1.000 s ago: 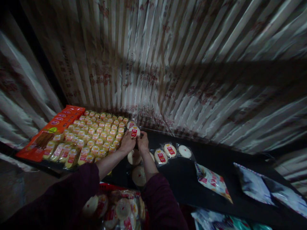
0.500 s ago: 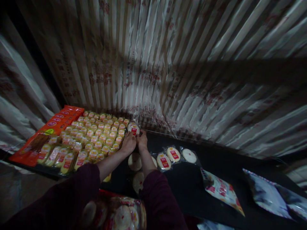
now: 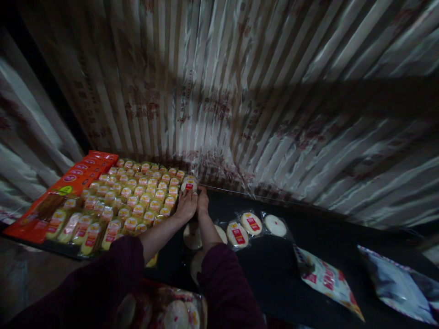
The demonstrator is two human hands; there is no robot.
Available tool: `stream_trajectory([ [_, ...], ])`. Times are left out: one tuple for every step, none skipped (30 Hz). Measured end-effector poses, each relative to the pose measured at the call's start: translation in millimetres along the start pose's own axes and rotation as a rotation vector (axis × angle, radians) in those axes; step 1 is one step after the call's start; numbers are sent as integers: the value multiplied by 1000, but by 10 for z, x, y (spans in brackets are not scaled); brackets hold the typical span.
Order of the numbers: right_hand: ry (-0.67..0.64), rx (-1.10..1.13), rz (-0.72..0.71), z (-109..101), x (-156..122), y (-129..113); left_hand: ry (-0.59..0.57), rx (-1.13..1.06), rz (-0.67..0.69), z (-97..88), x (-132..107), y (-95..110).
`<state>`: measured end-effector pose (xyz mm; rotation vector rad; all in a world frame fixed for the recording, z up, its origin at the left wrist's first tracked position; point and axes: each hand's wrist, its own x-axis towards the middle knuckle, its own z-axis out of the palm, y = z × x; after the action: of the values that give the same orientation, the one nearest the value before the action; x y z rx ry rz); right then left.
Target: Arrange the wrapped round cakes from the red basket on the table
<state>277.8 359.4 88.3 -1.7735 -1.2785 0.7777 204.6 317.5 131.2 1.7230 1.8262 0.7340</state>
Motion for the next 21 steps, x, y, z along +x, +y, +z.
stream_trajectory([
  [-1,-9,4,-3,12,1,-2,1,-3,10,10,-7],
  [-3,-16,9,-8,23,-2,-4,0,-6,15,17,-12],
  [-8,-27,11,-16,29,-9,-7,-1,-5,17,21,-15],
  [-17,-51,11,-28,31,-20,-13,-2,-1,15,23,-15],
  [-29,-91,9,-42,28,-34,-21,0,0,10,22,-14],
  [-40,-145,6,-58,20,-49,-27,6,2,3,20,-12],
  [-49,-206,-2,-74,10,-64,-31,15,3,-3,16,-11],
  [-55,-266,-13,-88,-3,-77,-30,27,6,-8,12,-12],
  [-56,-315,-26,-100,-15,-87,-26,41,12,-12,8,-16],
  [-50,-346,-39,-107,-26,-92,-21,54,21,-12,5,-22],
  [-42,-363,-52,-108,-35,-92,-14,63,29,-9,2,-31],
  [-34,-370,-64,-105,-41,-86,-8,67,37,-3,1,-42],
  [-27,-367,-74,-97,-44,-76,-2,65,41,6,1,-54],
  [-23,-356,-84,-85,-45,-62,3,56,41,17,2,-67],
  [-24,-338,-97,-73,-44,-46,10,43,39,30,5,-79],
  [-30,-320,-110,-61,-41,-30,19,25,35,43,9,-89],
  [-37,-303,-119,-50,-36,-15,27,8,31,55,13,-98],
  [-44,-290,-121,-42,-30,-3,33,-10,24,66,18,-104],
  [-49,-279,-117,-37,-23,6,38,-25,14,75,21,-107],
  [-51,-271,-108,-34,-15,12,42,-39,4,81,23,-109],
  [-50,-264,-97,-34,-6,14,45,-51,-2,84,23,-108],
])
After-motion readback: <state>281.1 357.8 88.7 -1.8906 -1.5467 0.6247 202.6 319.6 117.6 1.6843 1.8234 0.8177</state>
